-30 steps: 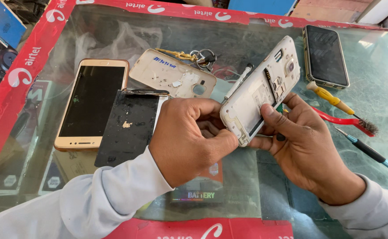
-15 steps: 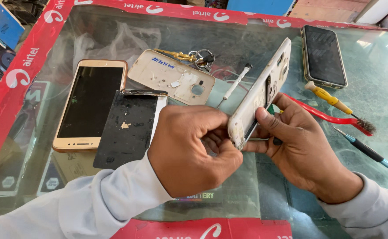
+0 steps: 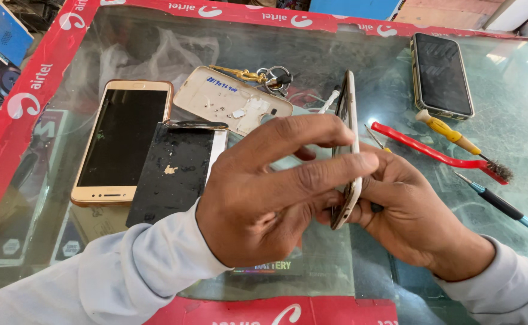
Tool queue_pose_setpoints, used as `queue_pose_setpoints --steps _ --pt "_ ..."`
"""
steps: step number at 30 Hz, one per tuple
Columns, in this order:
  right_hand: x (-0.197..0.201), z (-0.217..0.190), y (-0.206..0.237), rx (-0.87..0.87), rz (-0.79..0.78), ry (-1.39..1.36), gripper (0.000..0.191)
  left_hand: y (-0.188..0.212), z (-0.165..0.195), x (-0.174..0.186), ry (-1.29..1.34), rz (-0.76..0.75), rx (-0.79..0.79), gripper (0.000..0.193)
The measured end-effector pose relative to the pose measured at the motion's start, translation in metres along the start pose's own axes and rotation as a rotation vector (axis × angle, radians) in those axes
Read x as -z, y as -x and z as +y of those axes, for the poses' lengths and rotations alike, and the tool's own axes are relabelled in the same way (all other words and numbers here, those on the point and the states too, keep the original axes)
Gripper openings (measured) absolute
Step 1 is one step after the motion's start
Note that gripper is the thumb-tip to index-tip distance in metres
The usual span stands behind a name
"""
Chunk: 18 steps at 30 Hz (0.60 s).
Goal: The person uses a screwdriver to remove screws from the back of a white smartphone, then flips it to access the front. They continue unscrewing internal components and use a brush to clean the exposed interior. The phone remains disassembled throughout the clip.
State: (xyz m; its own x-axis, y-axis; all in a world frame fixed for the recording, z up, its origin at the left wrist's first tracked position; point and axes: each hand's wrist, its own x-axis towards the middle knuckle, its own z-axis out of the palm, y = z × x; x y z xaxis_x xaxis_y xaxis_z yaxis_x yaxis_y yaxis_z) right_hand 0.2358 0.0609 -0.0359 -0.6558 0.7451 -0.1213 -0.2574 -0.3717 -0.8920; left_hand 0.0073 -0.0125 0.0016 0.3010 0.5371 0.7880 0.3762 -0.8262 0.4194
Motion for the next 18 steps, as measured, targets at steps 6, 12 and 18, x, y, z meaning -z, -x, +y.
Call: queue_pose_setpoints --steps 6,12,18 --pt "-0.0027 -0.0016 0.0036 -0.031 -0.074 0.066 0.035 0.0002 -0.0060 0.0021 -0.043 -0.064 -0.111 0.049" --pt "-0.0066 -0.0047 0.0010 -0.048 -0.092 0.050 0.035 0.0007 -0.0061 0.0009 -0.015 -0.064 -0.098 0.045" --pt "-0.0048 -0.0027 0.0015 -0.051 -0.080 0.046 0.034 0.0010 -0.0065 0.0003 -0.005 -0.057 -0.101 0.046"
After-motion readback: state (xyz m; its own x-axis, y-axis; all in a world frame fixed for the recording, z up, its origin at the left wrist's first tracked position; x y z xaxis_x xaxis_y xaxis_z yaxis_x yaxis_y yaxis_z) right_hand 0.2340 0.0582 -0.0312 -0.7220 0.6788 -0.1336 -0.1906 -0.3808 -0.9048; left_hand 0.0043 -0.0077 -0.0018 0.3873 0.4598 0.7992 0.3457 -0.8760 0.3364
